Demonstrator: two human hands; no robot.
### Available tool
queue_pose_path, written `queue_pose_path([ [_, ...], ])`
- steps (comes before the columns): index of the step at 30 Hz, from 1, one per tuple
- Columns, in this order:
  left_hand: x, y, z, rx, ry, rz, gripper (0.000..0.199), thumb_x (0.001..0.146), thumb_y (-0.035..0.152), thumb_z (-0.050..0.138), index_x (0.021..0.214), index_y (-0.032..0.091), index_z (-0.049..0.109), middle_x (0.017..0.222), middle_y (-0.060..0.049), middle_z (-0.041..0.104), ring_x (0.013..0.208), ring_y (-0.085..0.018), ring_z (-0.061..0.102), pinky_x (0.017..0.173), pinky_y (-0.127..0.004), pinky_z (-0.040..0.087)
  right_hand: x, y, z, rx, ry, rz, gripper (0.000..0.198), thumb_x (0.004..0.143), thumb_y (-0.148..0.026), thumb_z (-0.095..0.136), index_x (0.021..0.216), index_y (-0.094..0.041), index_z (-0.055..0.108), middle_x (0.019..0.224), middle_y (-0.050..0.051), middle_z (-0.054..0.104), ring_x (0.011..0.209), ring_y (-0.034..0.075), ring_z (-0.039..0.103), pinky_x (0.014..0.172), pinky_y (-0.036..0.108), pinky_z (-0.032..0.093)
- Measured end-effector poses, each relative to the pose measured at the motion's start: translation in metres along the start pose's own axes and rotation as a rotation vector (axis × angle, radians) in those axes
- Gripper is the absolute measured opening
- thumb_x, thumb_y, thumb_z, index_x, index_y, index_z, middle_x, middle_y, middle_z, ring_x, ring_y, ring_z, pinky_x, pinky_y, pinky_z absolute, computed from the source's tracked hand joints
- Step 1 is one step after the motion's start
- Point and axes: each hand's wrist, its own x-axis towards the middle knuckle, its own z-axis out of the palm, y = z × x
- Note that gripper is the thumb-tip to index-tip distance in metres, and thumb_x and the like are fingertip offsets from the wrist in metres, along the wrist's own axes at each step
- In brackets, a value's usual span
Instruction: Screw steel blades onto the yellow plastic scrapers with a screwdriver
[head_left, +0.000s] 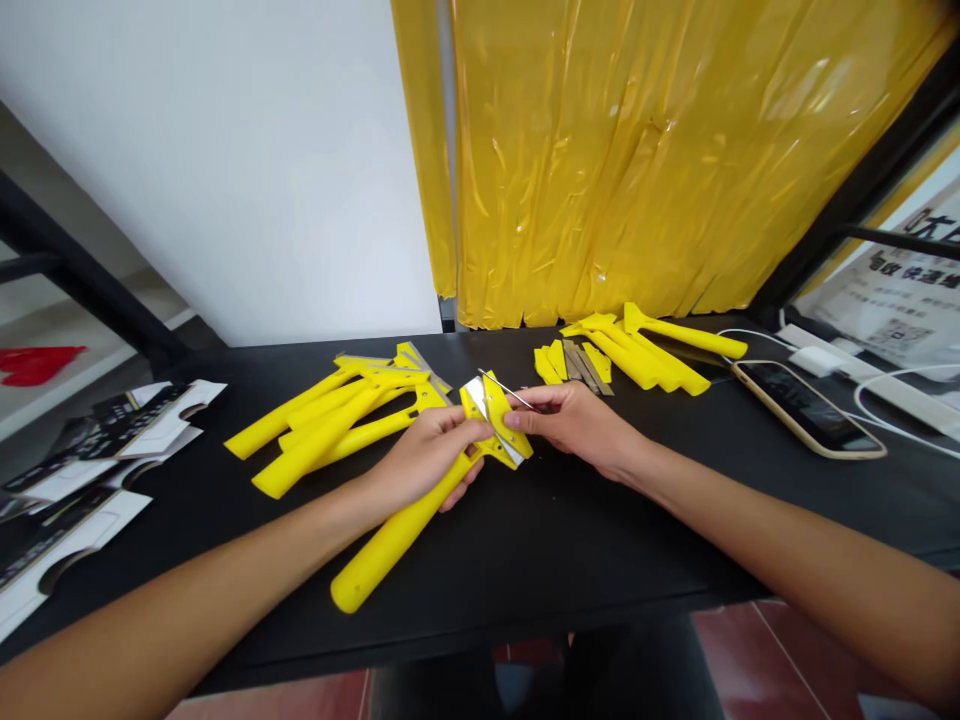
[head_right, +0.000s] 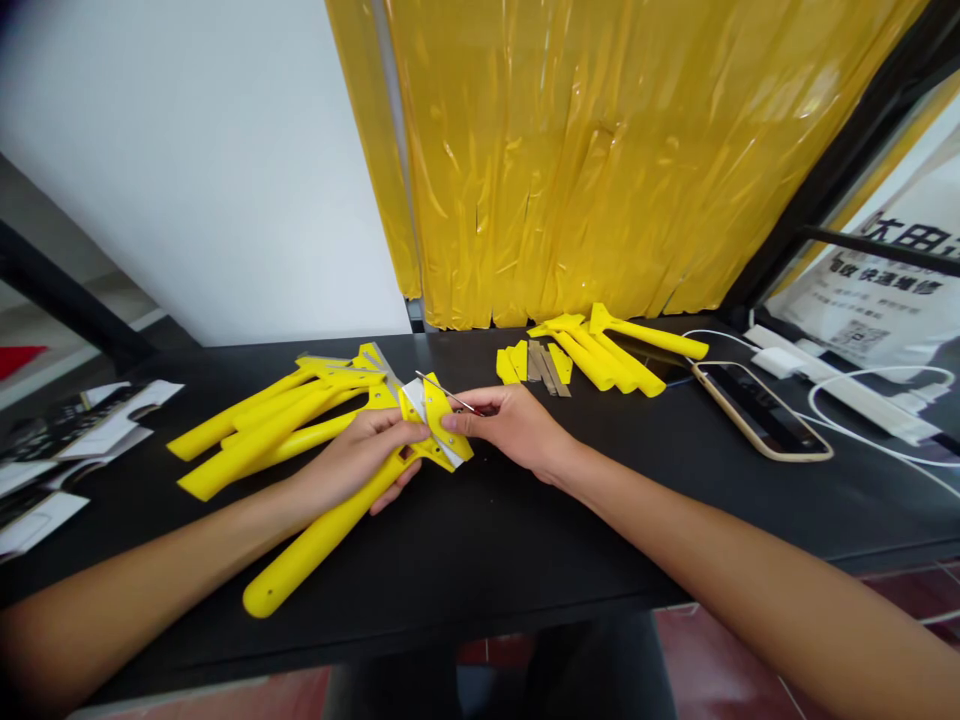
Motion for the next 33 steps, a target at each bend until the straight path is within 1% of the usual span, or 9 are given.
queue_pose_path([
  [4,0.001,-0.001,-0.001,-0.066,-0.001,0.016,0.028,0.093,0.035,0.049,0.073,0.017,0.054,0.053,0.003,0.054,0.030,-0.011,0.049,0.029,-0.021,0.032,0.001,0.002,0.001,-0.009,-0.022,-0.069,0.034,0.074,-0.046,0.080,0.100,-0.024,0.080,0.078,0.000,0.068,0.074,0.015,0.057,0.068,0.028,0.047],
  [6,0.003,-0.003,-0.002,-0.079,-0.027,0.031,0.035,0.095,0.038,0.044,0.070,0.016,0.054,0.055,0.001,0.055,0.030,-0.011,0.049,0.030,-0.022,0.032,0.002,0.003,0.001,-0.021,-0.042,-0.118,0.033,0.075,-0.046,0.079,0.101,-0.024,0.079,0.089,0.001,0.072,0.084,0.017,0.061,0.077,0.030,0.049],
  [8,0.004,-0.006,-0.003,-0.073,-0.058,0.038,0.045,0.097,0.043,0.038,0.068,0.015,0.056,0.055,-0.001,0.055,0.030,-0.011,0.049,0.031,-0.022,0.032,0.002,0.004,0.002,-0.051,-0.056,-0.147,0.033,0.076,-0.045,0.078,0.102,-0.024,0.079,0.092,0.001,0.074,0.087,0.018,0.063,0.080,0.031,0.049],
  [11,0.005,-0.008,-0.004,-0.055,-0.075,0.053,0.051,0.099,0.046,0.033,0.066,0.014,0.056,0.055,-0.001,0.055,0.031,-0.010,0.049,0.033,-0.022,0.033,0.002,0.004,0.003,-0.103,-0.063,-0.166,0.033,0.078,-0.044,0.077,0.103,-0.023,0.079,0.095,0.001,0.075,0.088,0.019,0.065,0.082,0.032,0.050],
  [17,0.003,-0.008,-0.004,-0.072,-0.076,0.049,0.031,0.092,0.033,0.042,0.070,0.016,0.055,0.058,0.000,0.056,0.031,-0.010,0.048,0.031,-0.022,0.033,0.002,0.010,0.003,-0.159,-0.061,-0.208,0.034,0.080,-0.043,0.077,0.109,-0.026,0.078,0.103,0.002,0.077,0.094,0.022,0.068,0.086,0.036,0.052],
  [21,0.004,-0.007,-0.004,-0.078,-0.098,0.061,0.031,0.091,0.031,0.041,0.069,0.016,0.055,0.058,0.000,0.056,0.032,-0.010,0.048,0.031,-0.021,0.033,0.001,0.013,0.003,-0.258,0.000,-0.263,0.034,0.081,-0.042,0.076,0.113,-0.030,0.077,0.111,0.002,0.077,0.099,0.025,0.070,0.089,0.039,0.054],
  [28,0.003,-0.003,-0.005,-0.072,-0.098,0.011,0.037,0.091,0.033,0.037,0.064,0.015,0.055,0.055,-0.001,0.055,0.031,-0.010,0.047,0.032,-0.021,0.031,-0.004,0.010,0.006,-0.460,0.028,-0.380,0.034,0.090,-0.041,0.068,0.123,-0.034,0.072,0.115,0.002,0.076,0.102,0.028,0.071,0.090,0.039,0.054],
  [31,0.002,-0.002,-0.005,-0.038,-0.087,0.006,0.039,0.094,0.039,0.044,0.065,0.016,0.055,0.054,0.000,0.053,0.031,-0.009,0.047,0.032,-0.020,0.031,-0.004,0.010,0.006,-0.505,0.037,-0.384,0.034,0.089,-0.041,0.069,0.122,-0.033,0.073,0.111,0.003,0.077,0.097,0.028,0.072,0.086,0.038,0.054],
  [33,0.002,-0.002,-0.005,0.013,-0.088,0.021,0.042,0.095,0.046,0.050,0.065,0.016,0.054,0.052,0.003,0.051,0.031,-0.008,0.046,0.032,-0.020,0.031,-0.004,0.010,0.006,-0.478,0.019,-0.361,0.033,0.088,-0.042,0.070,0.119,-0.032,0.074,0.107,0.002,0.078,0.095,0.027,0.072,0.085,0.037,0.054],
])
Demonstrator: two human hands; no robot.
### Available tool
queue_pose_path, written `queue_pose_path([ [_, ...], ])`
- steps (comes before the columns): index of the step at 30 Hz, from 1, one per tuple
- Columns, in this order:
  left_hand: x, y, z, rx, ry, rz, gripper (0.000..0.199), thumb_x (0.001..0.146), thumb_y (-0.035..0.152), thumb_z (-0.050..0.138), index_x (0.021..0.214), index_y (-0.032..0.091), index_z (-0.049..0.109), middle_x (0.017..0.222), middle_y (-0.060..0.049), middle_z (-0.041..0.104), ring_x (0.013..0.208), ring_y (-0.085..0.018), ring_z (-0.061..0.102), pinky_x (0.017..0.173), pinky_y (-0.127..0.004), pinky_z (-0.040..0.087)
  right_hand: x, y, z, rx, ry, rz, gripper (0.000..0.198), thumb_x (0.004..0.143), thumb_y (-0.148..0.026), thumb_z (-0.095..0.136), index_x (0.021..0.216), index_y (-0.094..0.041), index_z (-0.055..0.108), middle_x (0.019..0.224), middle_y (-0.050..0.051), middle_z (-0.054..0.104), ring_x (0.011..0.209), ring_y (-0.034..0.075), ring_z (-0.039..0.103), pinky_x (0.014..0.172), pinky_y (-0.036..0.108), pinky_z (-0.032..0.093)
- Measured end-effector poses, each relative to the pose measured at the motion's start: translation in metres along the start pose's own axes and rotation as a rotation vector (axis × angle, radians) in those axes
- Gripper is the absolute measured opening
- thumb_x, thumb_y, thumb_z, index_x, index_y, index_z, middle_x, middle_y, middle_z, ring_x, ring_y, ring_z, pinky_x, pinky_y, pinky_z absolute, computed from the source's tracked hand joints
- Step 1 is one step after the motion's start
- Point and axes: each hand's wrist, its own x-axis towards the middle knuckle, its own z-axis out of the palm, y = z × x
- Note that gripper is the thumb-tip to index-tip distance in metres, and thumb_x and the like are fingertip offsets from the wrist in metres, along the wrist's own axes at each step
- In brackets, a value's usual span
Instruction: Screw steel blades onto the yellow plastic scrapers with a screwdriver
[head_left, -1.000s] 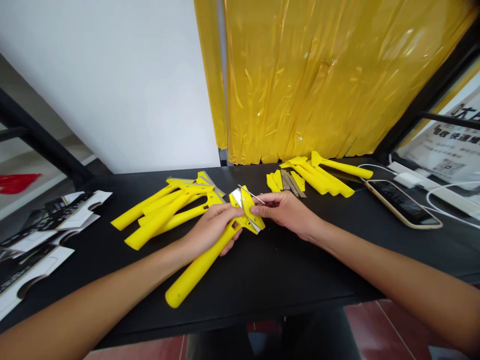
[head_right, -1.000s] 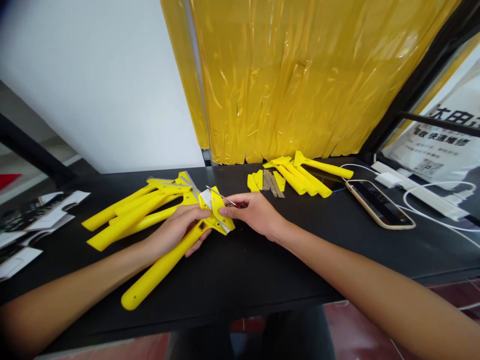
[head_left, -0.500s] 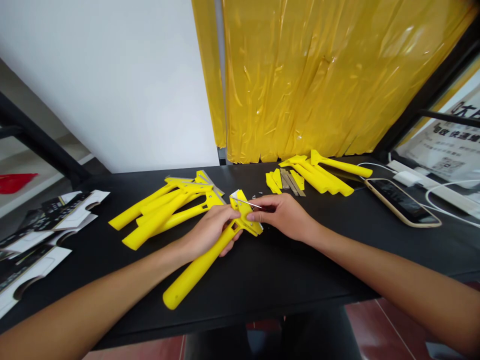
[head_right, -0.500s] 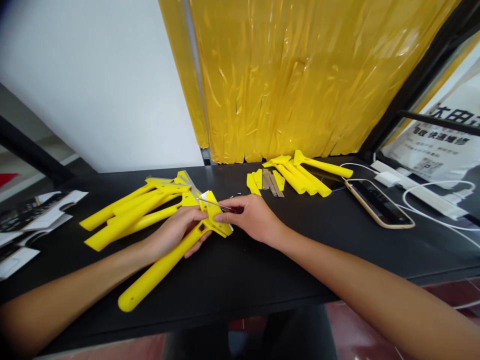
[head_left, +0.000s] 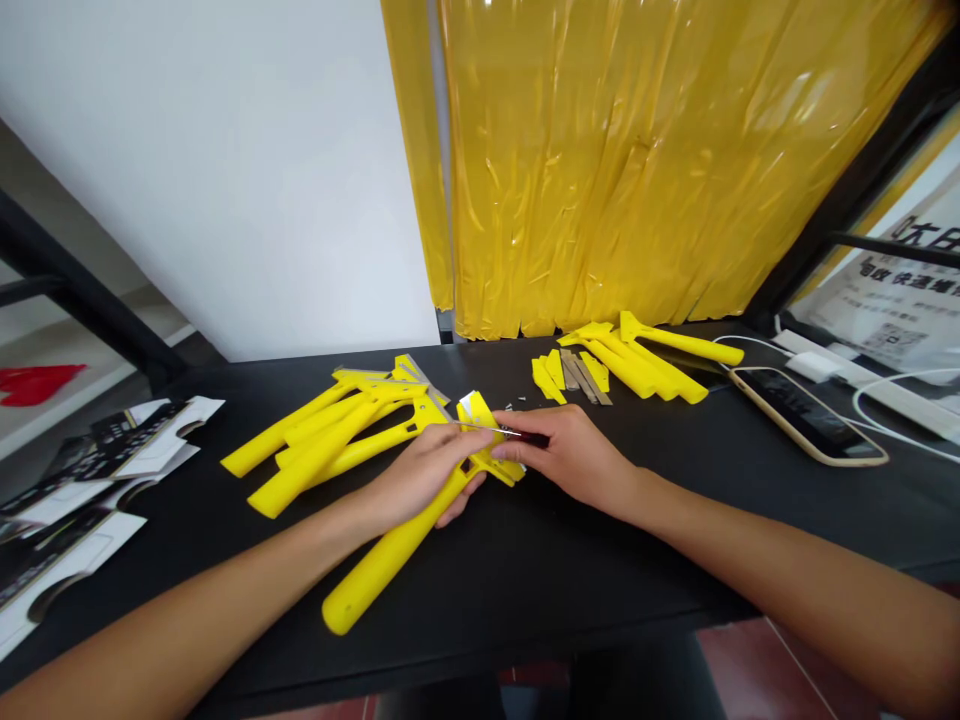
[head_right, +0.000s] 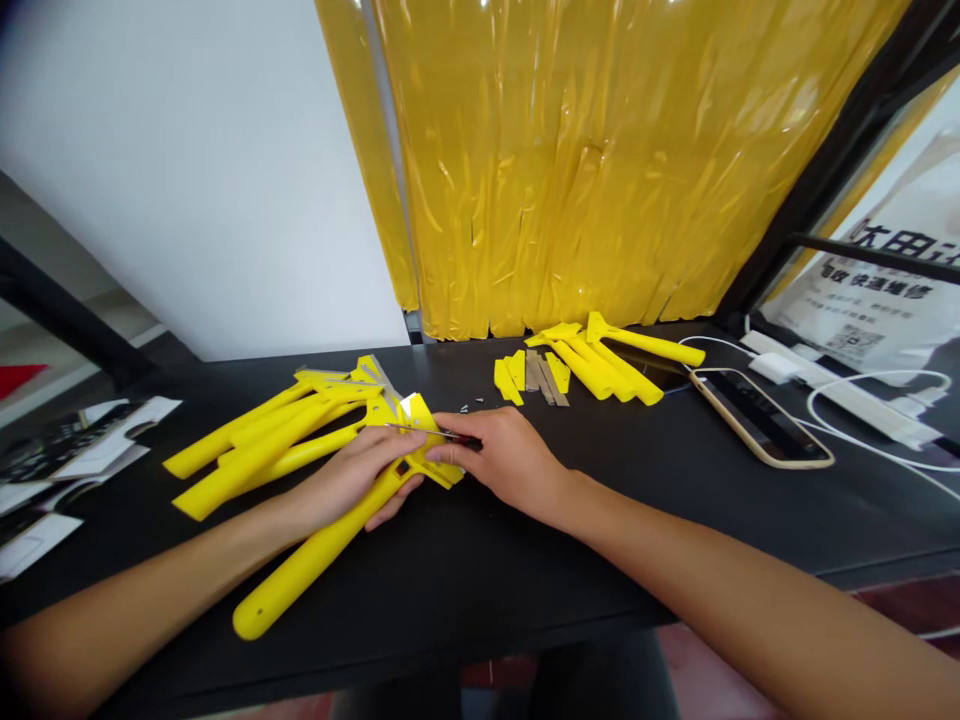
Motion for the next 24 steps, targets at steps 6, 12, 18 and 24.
queue_pose_path([
  [6,0.000,-0.001,0.000,0.053,-0.015,0.042,0.045,0.095,0.051,0.053,0.067,0.017,0.051,0.054,0.005,0.050,0.032,-0.007,0.047,0.034,-0.020,0.031,0.005,-0.004,-0.007,0.265,-0.092,0.100,0.030,0.087,-0.042,0.069,0.110,-0.024,0.077,0.103,0.003,0.076,0.094,0.023,0.068,0.081,0.034,0.052],
  [12,-0.001,-0.004,-0.002,0.043,-0.042,0.027,0.044,0.096,0.052,0.053,0.071,0.016,0.051,0.058,0.004,0.052,0.034,-0.007,0.049,0.034,-0.019,0.032,0.008,-0.007,-0.010,0.358,-0.055,0.240,0.021,0.082,-0.040,0.074,0.089,-0.021,0.077,0.085,0.001,0.072,0.078,0.015,0.060,0.071,0.029,0.046],
  [18,-0.001,-0.002,0.000,0.086,-0.065,0.045,0.042,0.096,0.051,0.054,0.073,0.017,0.050,0.056,0.006,0.050,0.034,-0.006,0.047,0.035,-0.018,0.032,0.005,-0.008,-0.007,0.575,-0.096,0.469,0.030,0.071,-0.041,0.084,0.083,-0.018,0.068,0.057,-0.008,0.048,0.046,0.005,0.028,0.042,0.023,0.017],
  [24,-0.001,0.000,-0.001,0.127,-0.092,0.058,0.042,0.096,0.052,0.053,0.074,0.017,0.049,0.055,0.007,0.049,0.034,-0.005,0.046,0.037,-0.018,0.031,0.003,-0.009,-0.003,0.696,-0.114,0.496,0.039,0.067,-0.041,0.087,0.080,-0.018,0.060,0.055,-0.010,0.042,0.043,0.003,0.022,0.041,0.024,0.009],
])
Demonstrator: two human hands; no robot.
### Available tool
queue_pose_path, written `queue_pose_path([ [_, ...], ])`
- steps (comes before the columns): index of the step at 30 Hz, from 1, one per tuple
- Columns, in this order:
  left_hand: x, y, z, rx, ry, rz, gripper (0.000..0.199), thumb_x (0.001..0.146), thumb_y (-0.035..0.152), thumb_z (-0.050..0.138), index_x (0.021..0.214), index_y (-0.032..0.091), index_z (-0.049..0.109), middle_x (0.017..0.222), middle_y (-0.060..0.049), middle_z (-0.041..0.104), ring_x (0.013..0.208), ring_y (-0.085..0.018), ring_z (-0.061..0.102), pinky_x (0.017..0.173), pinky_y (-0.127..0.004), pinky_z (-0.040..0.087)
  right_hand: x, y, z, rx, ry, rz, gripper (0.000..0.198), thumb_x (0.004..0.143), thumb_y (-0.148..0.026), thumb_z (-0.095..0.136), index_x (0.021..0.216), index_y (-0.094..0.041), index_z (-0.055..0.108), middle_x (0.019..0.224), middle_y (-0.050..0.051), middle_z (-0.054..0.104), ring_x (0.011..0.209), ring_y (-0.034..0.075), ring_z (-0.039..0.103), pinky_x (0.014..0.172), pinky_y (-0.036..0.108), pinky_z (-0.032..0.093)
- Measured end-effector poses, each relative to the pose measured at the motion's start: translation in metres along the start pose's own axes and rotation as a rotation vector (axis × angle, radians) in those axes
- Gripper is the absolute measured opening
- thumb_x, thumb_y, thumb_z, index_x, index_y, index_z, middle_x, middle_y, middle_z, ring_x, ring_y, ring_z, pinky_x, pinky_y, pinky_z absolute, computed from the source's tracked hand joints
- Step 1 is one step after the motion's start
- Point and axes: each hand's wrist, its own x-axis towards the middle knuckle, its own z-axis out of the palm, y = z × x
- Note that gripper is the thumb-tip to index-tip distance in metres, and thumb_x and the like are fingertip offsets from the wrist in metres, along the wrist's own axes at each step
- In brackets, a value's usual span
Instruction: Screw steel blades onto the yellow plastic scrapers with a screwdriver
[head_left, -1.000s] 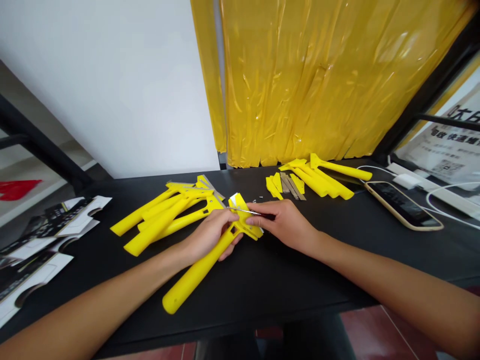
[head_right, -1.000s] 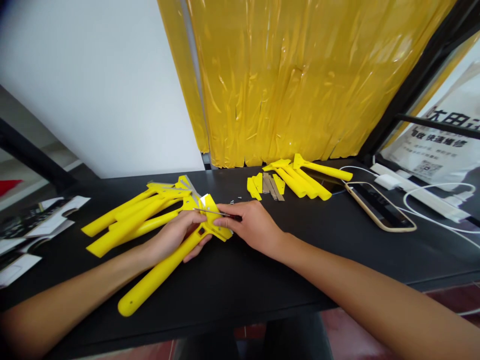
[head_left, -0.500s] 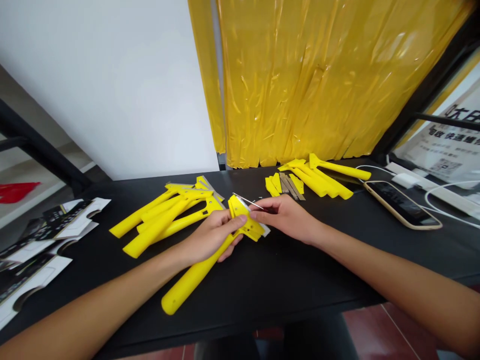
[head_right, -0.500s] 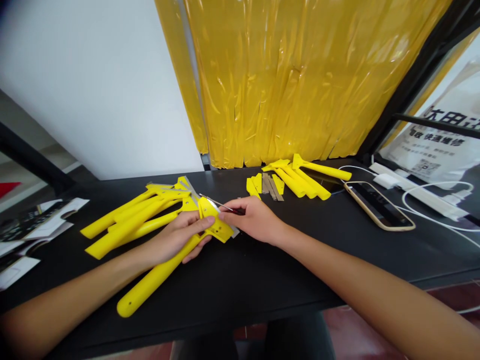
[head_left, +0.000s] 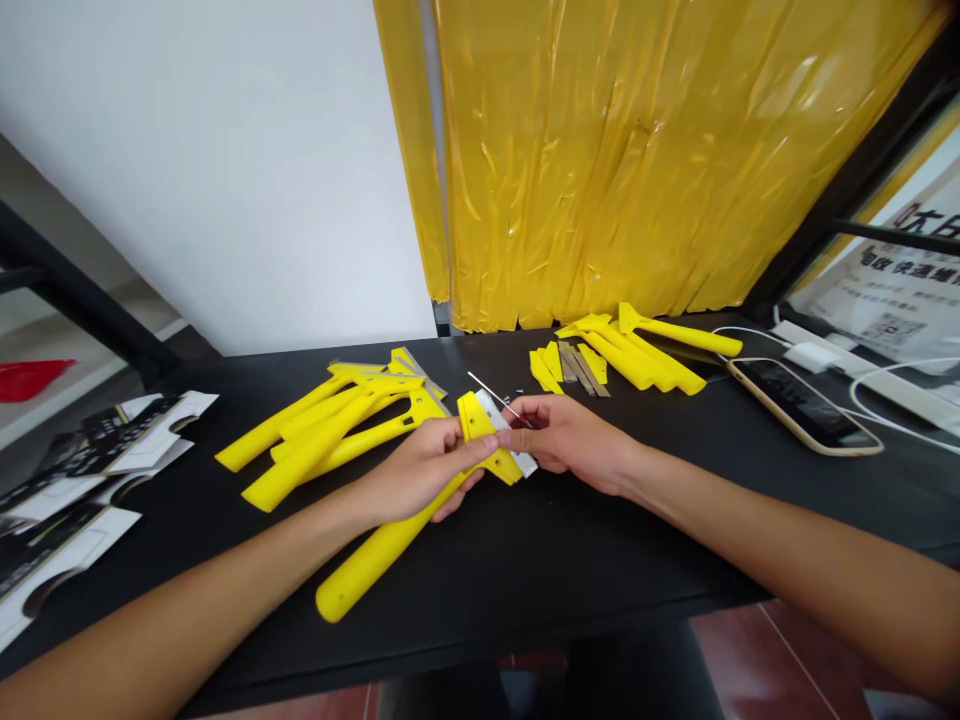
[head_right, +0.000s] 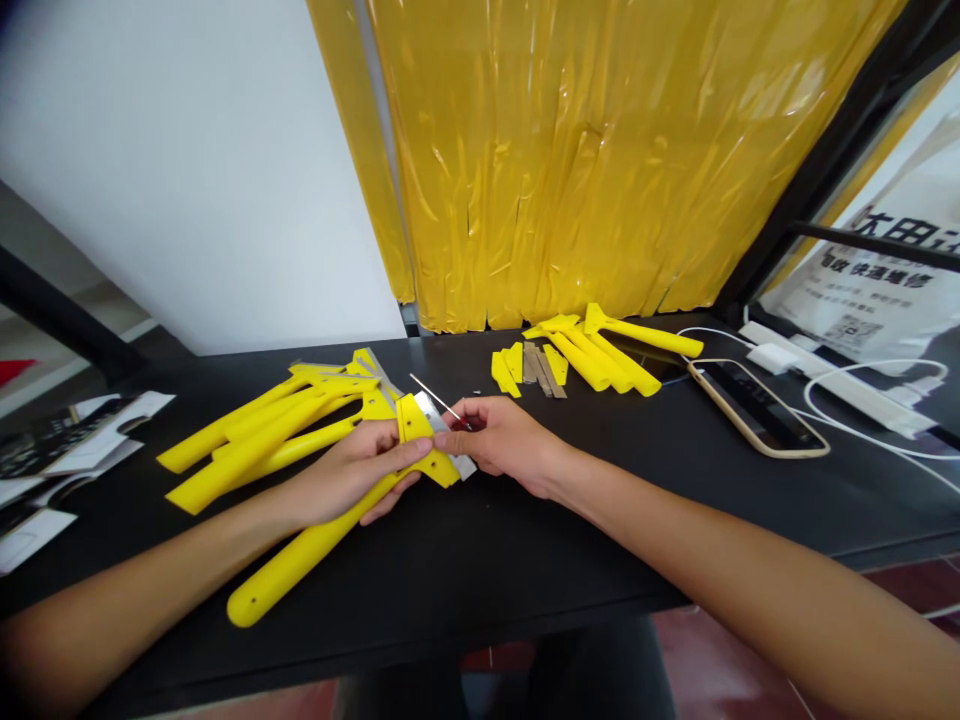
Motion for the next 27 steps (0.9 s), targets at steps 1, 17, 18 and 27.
queue_pose_path([
  [1,0.000,0.000,0.000,0.005,-0.001,0.000,0.041,0.096,0.052,0.053,0.074,0.017,0.049,0.055,0.007,0.049,0.034,-0.005,0.046,0.037,-0.018,0.031,0.000,0.000,0.000,-0.003,0.005,-0.009,0.038,0.068,-0.042,0.086,0.081,-0.018,0.060,0.055,-0.010,0.042,0.044,0.003,0.022,0.041,0.024,0.009],
  [17,-0.002,0.002,-0.001,-0.022,-0.048,-0.004,0.036,0.097,0.047,0.054,0.078,0.017,0.051,0.057,0.007,0.049,0.035,-0.005,0.046,0.036,-0.018,0.034,-0.003,-0.010,-0.002,-0.294,0.022,-0.132,0.025,0.083,-0.040,0.072,0.086,-0.015,0.072,0.067,-0.002,0.061,0.051,0.006,0.037,0.046,0.024,0.022],
  [18,-0.002,0.003,-0.001,-0.022,-0.052,-0.006,0.035,0.097,0.047,0.054,0.080,0.017,0.052,0.057,0.007,0.049,0.035,-0.005,0.046,0.036,-0.018,0.035,-0.003,-0.010,-0.001,-0.307,0.027,-0.150,0.025,0.084,-0.040,0.071,0.084,-0.015,0.072,0.067,-0.002,0.062,0.053,0.006,0.039,0.047,0.024,0.024],
  [27,-0.002,0.002,-0.001,-0.001,-0.055,-0.026,0.033,0.098,0.045,0.051,0.083,0.016,0.057,0.057,0.006,0.051,0.034,-0.006,0.046,0.035,-0.018,0.033,-0.003,-0.011,-0.006,-0.503,0.029,-0.308,0.020,0.089,-0.032,0.064,0.079,-0.016,0.071,0.072,0.000,0.067,0.070,0.012,0.057,0.068,0.026,0.044],
])
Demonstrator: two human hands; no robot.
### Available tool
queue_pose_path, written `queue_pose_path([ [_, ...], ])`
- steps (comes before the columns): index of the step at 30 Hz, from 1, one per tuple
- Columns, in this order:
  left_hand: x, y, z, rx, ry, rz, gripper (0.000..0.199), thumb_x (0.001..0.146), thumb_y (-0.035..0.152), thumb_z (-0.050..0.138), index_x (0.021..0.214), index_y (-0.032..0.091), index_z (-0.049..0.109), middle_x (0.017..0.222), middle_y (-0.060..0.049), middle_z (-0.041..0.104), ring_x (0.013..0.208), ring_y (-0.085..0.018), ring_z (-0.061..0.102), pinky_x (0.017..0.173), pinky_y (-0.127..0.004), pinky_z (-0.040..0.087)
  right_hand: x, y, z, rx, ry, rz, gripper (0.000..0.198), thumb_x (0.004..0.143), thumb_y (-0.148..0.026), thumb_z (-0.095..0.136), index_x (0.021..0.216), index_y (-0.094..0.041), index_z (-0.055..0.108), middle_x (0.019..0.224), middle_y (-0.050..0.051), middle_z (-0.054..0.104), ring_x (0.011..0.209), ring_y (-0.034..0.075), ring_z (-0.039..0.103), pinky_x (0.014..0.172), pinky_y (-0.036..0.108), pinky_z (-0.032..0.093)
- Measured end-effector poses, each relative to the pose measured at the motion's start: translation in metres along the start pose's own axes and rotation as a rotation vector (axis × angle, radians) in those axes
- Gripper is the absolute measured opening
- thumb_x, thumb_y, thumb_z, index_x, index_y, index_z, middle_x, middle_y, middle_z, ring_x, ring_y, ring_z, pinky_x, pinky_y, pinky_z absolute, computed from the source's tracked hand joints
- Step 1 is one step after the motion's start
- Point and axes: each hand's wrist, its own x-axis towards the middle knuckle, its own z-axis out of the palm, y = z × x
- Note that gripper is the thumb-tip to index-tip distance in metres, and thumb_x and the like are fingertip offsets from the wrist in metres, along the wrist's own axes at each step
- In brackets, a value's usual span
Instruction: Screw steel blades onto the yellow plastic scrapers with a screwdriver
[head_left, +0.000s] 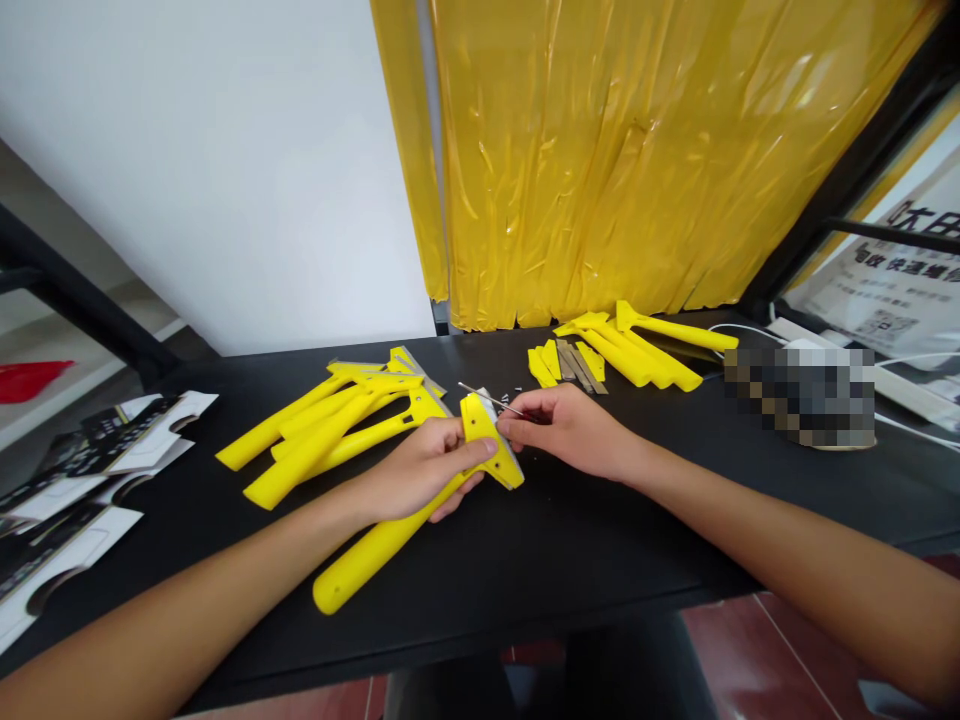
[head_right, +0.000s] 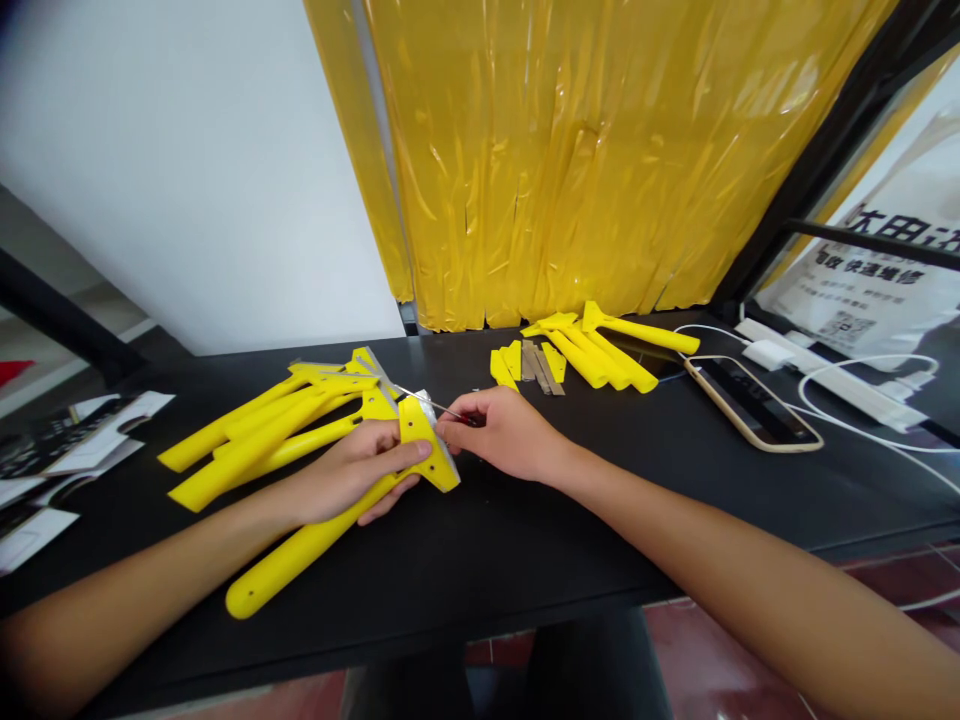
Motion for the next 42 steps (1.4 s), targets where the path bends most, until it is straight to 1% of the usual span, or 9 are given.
queue_pose_path([
  [3,0.000,0.000,0.000,0.016,0.005,-0.001,0.037,0.098,0.044,0.052,0.073,0.017,0.050,0.054,0.007,0.049,0.034,-0.006,0.048,0.036,-0.017,0.032,0.000,0.002,-0.003,-0.119,0.021,-0.051,0.019,0.089,-0.033,0.064,0.084,-0.017,0.072,0.075,0.000,0.066,0.069,0.013,0.055,0.064,0.026,0.042],
  [8,0.000,0.001,0.000,0.030,0.004,-0.010,0.039,0.098,0.044,0.053,0.071,0.017,0.050,0.057,0.005,0.052,0.035,-0.006,0.049,0.036,-0.017,0.033,0.000,0.006,-0.005,-0.173,0.024,-0.063,0.021,0.090,-0.036,0.063,0.085,-0.017,0.072,0.074,0.000,0.066,0.068,0.013,0.054,0.061,0.025,0.041],
  [15,0.000,0.001,0.000,0.060,-0.002,-0.015,0.039,0.098,0.045,0.052,0.071,0.017,0.050,0.053,0.006,0.051,0.034,-0.006,0.048,0.037,-0.017,0.032,-0.001,0.005,-0.003,-0.129,-0.016,-0.086,0.019,0.090,-0.032,0.063,0.086,-0.016,0.072,0.074,0.000,0.064,0.069,0.012,0.053,0.063,0.025,0.041],
  [24,-0.002,0.003,0.001,0.021,-0.002,-0.036,0.036,0.097,0.044,0.052,0.074,0.018,0.050,0.059,0.005,0.052,0.035,-0.006,0.047,0.036,-0.018,0.034,0.000,0.004,-0.002,0.004,-0.100,-0.067,0.022,0.091,-0.039,0.063,0.085,-0.018,0.069,0.077,0.000,0.063,0.072,0.014,0.055,0.068,0.027,0.044],
  [26,-0.002,0.004,0.001,0.009,0.011,-0.037,0.035,0.097,0.044,0.053,0.074,0.018,0.050,0.059,0.005,0.052,0.035,-0.006,0.047,0.036,-0.018,0.034,0.002,0.002,-0.007,-0.014,-0.054,-0.071,0.025,0.093,-0.041,0.059,0.088,-0.019,0.070,0.081,0.001,0.067,0.077,0.016,0.058,0.071,0.028,0.045],
  [31,0.001,0.003,-0.002,0.011,0.089,-0.034,0.037,0.097,0.043,0.052,0.070,0.017,0.049,0.057,0.004,0.051,0.034,-0.007,0.047,0.035,-0.019,0.032,0.010,0.010,-0.032,-0.255,0.297,-0.078,0.028,0.095,-0.039,0.055,0.091,-0.017,0.072,0.086,0.006,0.070,0.082,0.019,0.061,0.073,0.031,0.044],
  [34,0.003,-0.002,-0.003,0.011,0.102,-0.026,0.039,0.098,0.043,0.050,0.069,0.017,0.050,0.055,0.004,0.050,0.033,-0.007,0.047,0.035,-0.019,0.031,0.016,0.026,-0.039,-0.379,0.253,-0.090,0.030,0.098,-0.034,0.049,0.098,-0.017,0.074,0.079,0.005,0.069,0.073,0.019,0.060,0.070,0.032,0.044],
  [39,0.004,-0.006,-0.003,-0.008,0.102,-0.010,0.035,0.097,0.043,0.051,0.073,0.017,0.050,0.058,0.004,0.052,0.033,-0.006,0.047,0.035,-0.019,0.031,0.028,0.049,-0.032,-0.583,0.155,-0.210,0.026,0.092,-0.018,0.057,0.112,-0.019,0.074,0.093,0.008,0.066,0.081,0.017,0.060,0.076,0.030,0.046],
  [42,0.003,-0.005,-0.002,-0.005,0.106,-0.013,0.035,0.097,0.042,0.052,0.072,0.017,0.050,0.058,0.004,0.052,0.033,-0.006,0.047,0.035,-0.019,0.031,0.036,0.057,-0.034,-0.677,0.168,-0.196,0.030,0.090,-0.018,0.059,0.116,-0.018,0.073,0.092,0.008,0.064,0.080,0.018,0.059,0.077,0.031,0.046],
])
